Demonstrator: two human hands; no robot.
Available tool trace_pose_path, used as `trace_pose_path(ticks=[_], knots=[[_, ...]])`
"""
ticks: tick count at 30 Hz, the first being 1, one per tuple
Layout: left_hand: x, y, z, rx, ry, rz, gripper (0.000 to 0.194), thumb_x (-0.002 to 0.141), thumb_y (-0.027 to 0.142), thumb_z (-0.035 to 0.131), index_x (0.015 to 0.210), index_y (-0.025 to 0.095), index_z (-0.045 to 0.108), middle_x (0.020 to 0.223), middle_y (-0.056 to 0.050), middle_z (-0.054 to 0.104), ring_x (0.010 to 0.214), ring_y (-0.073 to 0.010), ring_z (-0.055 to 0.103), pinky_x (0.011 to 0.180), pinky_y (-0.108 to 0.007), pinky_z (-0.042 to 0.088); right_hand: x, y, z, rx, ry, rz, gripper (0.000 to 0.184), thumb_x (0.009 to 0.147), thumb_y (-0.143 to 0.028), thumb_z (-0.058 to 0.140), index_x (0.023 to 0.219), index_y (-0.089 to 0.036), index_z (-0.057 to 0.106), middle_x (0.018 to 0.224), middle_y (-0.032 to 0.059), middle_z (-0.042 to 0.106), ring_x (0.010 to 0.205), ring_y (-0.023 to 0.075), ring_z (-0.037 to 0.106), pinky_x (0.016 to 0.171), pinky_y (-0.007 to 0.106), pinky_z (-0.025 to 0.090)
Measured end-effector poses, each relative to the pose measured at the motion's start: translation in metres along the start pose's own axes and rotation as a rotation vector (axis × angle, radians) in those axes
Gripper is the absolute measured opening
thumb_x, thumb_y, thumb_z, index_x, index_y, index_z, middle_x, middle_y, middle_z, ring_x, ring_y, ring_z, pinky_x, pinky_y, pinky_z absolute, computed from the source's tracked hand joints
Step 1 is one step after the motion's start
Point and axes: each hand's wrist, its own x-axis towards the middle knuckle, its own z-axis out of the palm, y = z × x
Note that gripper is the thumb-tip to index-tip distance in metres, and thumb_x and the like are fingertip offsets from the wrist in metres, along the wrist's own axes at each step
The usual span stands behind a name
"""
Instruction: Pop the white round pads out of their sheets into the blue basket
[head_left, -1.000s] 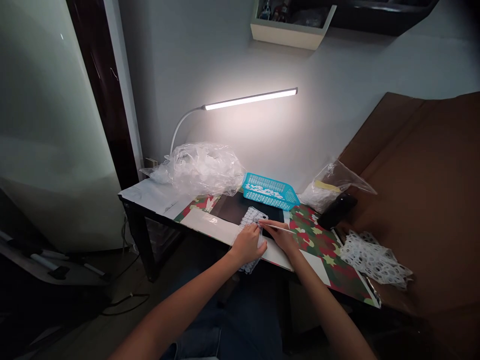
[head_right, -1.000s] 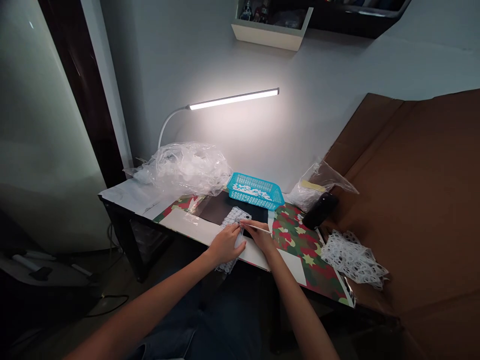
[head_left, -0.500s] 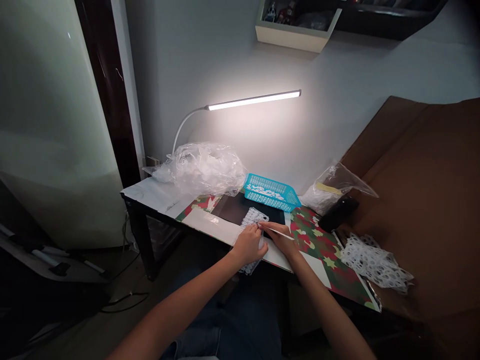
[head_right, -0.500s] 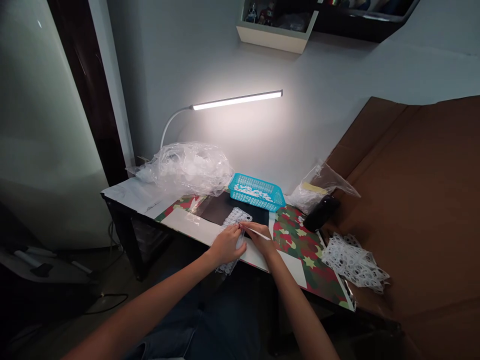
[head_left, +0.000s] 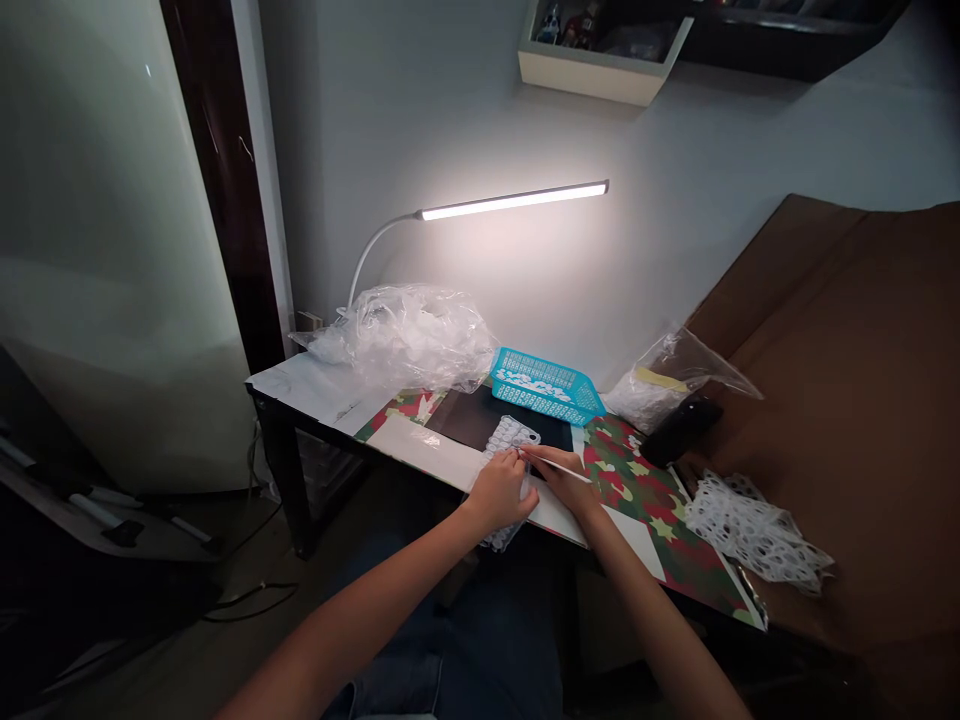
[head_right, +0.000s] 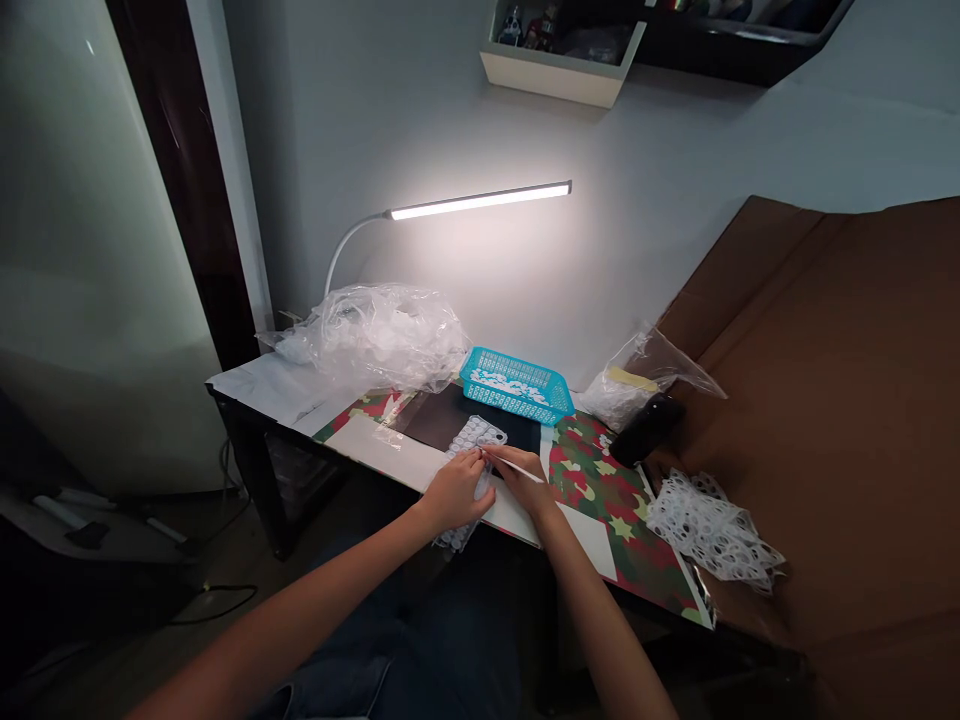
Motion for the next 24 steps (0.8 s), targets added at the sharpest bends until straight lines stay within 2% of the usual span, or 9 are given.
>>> trace_pose_path(ticks=[6, 14, 20, 24], knots=[[0.000, 0.000, -0.001, -0.001, 0.006, 0.003, 0.035, 0.076, 0.027, 0.054, 0.103, 0.007, 0.060, 0.106, -0.018, 0.064, 0.107, -0.0298, 0.056, 0.098, -0.043, 0.042, 0.001, -0.002, 0.001, -0.021, -0.034, -0.040, 0.030, 0.091, -0.030, 0.044, 0.105, -0.023, 0.070, 0.107, 0.0044, 0.070, 0.096, 0.0232, 0.067, 0.088, 0.038, 0.054], [0.002, 0.001, -0.001, 0.002, -0.004, 0.015, 0.041, 0.076, 0.028, 0.054, 0.109, 0.003, 0.058, 0.113, -0.020, 0.062, 0.114, -0.0304, 0.053, 0.101, -0.042, 0.040, 0.002, 0.002, 0.003, -0.051, -0.073, -0.092, 0.041, 0.082, -0.018, 0.052, 0.122, -0.022, 0.060, 0.122, 0.0059, 0.062, 0.109, 0.0240, 0.061, 0.094, 0.035, 0.048], [0.001, 0.002, -0.002, 0.011, -0.001, 0.007, 0.037, 0.077, 0.028, 0.054, 0.105, 0.005, 0.059, 0.108, -0.020, 0.063, 0.111, -0.0304, 0.054, 0.099, -0.042, 0.042, 0.006, -0.002, 0.008, -0.056, 0.047, 0.001, 0.026, 0.088, -0.028, 0.050, 0.105, -0.023, 0.069, 0.104, 0.0056, 0.071, 0.094, 0.0242, 0.067, 0.086, 0.038, 0.052], [0.000, 0.000, 0.000, 0.025, 0.001, 0.000, 0.040, 0.077, 0.030, 0.054, 0.109, 0.006, 0.057, 0.113, -0.020, 0.061, 0.111, -0.0303, 0.054, 0.099, -0.043, 0.042, 0.007, -0.009, 0.005, -0.014, 0.122, 0.069, 0.022, 0.088, -0.033, 0.052, 0.095, -0.024, 0.070, 0.094, 0.0036, 0.073, 0.083, 0.0209, 0.069, 0.076, 0.033, 0.056]])
